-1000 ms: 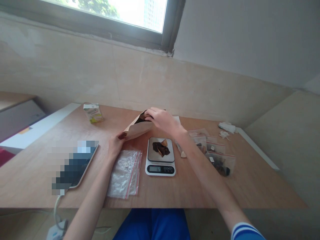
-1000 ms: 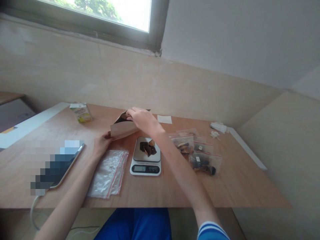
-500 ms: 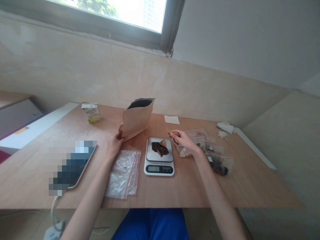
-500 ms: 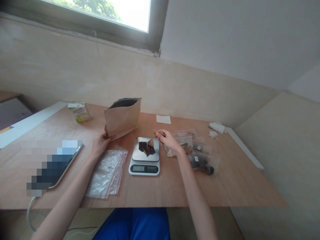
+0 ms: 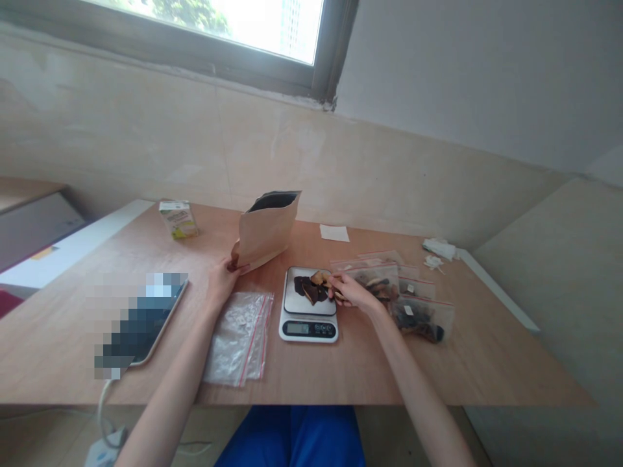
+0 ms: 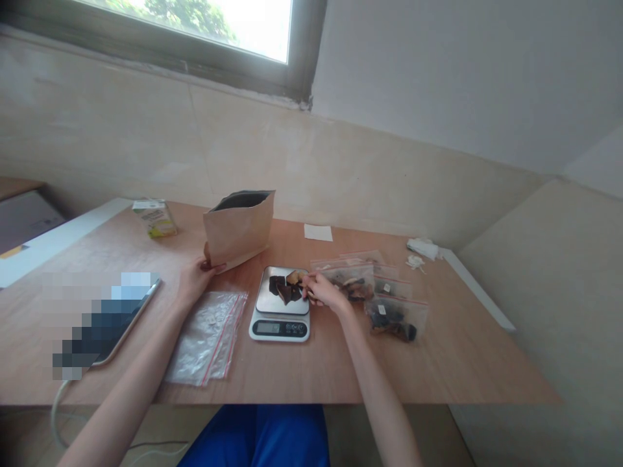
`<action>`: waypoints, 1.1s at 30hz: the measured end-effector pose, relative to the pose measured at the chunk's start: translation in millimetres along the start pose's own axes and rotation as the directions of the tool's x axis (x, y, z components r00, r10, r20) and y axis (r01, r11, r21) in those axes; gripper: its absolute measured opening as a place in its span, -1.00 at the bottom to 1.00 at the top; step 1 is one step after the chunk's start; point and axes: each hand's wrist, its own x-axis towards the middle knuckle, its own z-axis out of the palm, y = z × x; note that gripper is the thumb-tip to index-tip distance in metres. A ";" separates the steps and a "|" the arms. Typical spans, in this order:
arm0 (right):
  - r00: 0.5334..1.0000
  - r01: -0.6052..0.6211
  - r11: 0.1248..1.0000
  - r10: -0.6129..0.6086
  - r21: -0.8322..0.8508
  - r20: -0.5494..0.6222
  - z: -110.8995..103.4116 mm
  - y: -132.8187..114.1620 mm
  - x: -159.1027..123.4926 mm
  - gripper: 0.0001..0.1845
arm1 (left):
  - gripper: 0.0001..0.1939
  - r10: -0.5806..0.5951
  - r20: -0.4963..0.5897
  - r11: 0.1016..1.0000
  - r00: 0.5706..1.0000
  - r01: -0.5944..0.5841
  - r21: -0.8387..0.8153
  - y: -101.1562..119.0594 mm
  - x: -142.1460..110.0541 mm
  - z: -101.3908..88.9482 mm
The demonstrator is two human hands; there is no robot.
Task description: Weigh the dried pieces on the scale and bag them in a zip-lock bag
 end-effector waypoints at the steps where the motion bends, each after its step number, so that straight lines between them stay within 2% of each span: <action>1: 1.000 -0.011 1.000 0.011 -0.020 0.001 1.3 -1.8 0.6 -0.89 | -0.64 0.004 0.000 1.000 1.000 -0.004 -0.007 -0.4 0.1 0.1; 8: 0.998 -0.053 0.993 0.050 -0.105 -0.031 4.5 -11.1 4.1 -0.97 | -0.65 0.009 -0.008 1.000 1.000 -0.010 -0.017 -5.5 2.7 2.8; 12: 0.996 -0.057 0.992 0.049 -0.112 -0.071 -1.1 -8.7 2.7 -0.94 | -0.66 0.007 -0.008 1.000 1.000 -0.007 -0.019 -4.6 2.7 3.0; 17: 0.998 -0.031 0.996 0.026 -0.084 -0.053 -2.0 -2.9 0.2 -0.96 | -0.68 0.014 -0.018 1.000 1.000 -0.014 0.004 -1.7 1.5 1.7; 25: 0.995 0.049 0.988 -0.060 -0.147 -0.076 -3.1 3.2 4.4 -0.84 | -0.66 0.010 0.006 1.000 1.000 -0.010 0.005 1.6 -0.4 -0.2; 33: 0.959 0.172 0.940 -0.228 -0.293 -0.169 -3.4 8.5 7.6 -0.85 | -0.68 0.012 -0.012 1.000 1.000 -0.012 -0.016 3.7 -1.8 -0.3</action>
